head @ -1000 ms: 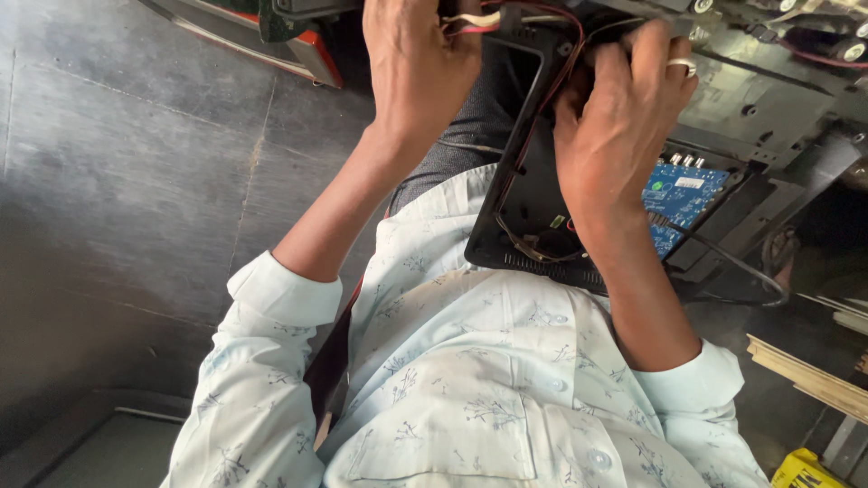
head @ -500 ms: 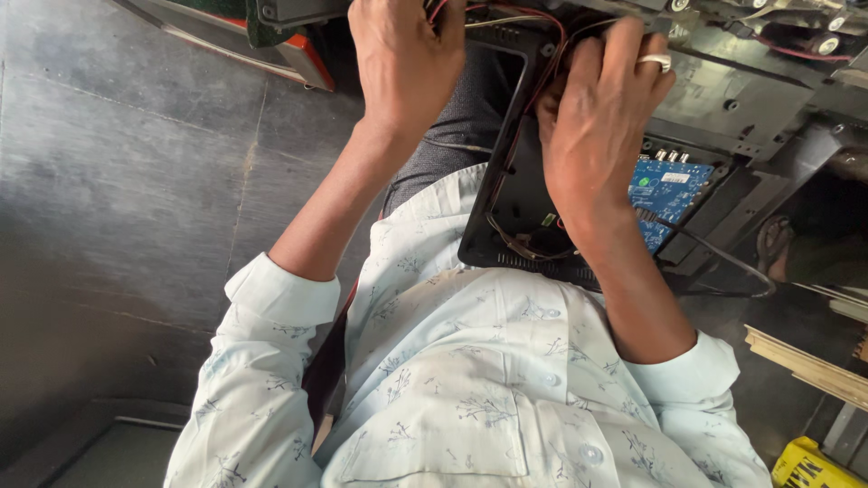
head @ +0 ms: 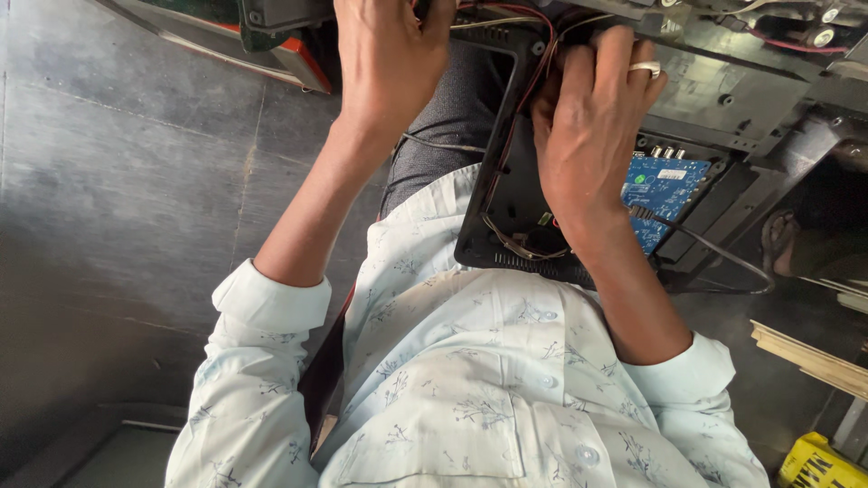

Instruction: The person sits with an opened television chassis on their lap and works on its internal components. They handle the blue main board, connect and route cables and wires to the board, and press connectors into place inside the chassis.

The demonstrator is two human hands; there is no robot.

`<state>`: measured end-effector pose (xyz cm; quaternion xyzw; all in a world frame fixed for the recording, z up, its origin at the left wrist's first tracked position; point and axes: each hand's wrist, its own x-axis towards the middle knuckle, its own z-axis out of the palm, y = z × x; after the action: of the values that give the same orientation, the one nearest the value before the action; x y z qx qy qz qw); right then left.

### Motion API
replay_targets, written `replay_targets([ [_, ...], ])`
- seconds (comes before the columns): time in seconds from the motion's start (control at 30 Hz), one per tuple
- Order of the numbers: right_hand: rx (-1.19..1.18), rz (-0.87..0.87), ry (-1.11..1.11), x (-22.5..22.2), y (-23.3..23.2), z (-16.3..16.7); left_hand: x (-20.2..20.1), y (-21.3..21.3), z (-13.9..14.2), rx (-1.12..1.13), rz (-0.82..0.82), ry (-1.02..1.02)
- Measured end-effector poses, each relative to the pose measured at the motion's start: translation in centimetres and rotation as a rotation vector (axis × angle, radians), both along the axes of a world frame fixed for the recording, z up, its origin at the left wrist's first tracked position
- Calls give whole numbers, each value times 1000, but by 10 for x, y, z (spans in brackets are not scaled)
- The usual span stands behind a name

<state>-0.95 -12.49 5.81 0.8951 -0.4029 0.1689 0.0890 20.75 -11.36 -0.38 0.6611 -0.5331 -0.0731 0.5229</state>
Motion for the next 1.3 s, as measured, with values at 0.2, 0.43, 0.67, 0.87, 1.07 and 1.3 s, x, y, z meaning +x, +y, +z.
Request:
replay_targets([
  [0.2,14,19,-34,-5,0,-3,-2,2,11,-123,-15,-73],
  [0.43,-1,37,-69,-9,-5,-7,-5,4,14,-133,-122,-108],
  [0.67,-24,53,-93,-4,-3,-1,-10,2,-4,-62,-100,-134],
  [0.87,-30,47,-74,-8,-5,-7,-16,2,-21,-35,-79,-151],
  [1.07,-4,53,-106,-13,-10,-11,-15,0,-24,-37,-95,-154],
  [1.3,-31,83,-120,-15,-10,-12,-19,-4,-27,0,12,-198],
])
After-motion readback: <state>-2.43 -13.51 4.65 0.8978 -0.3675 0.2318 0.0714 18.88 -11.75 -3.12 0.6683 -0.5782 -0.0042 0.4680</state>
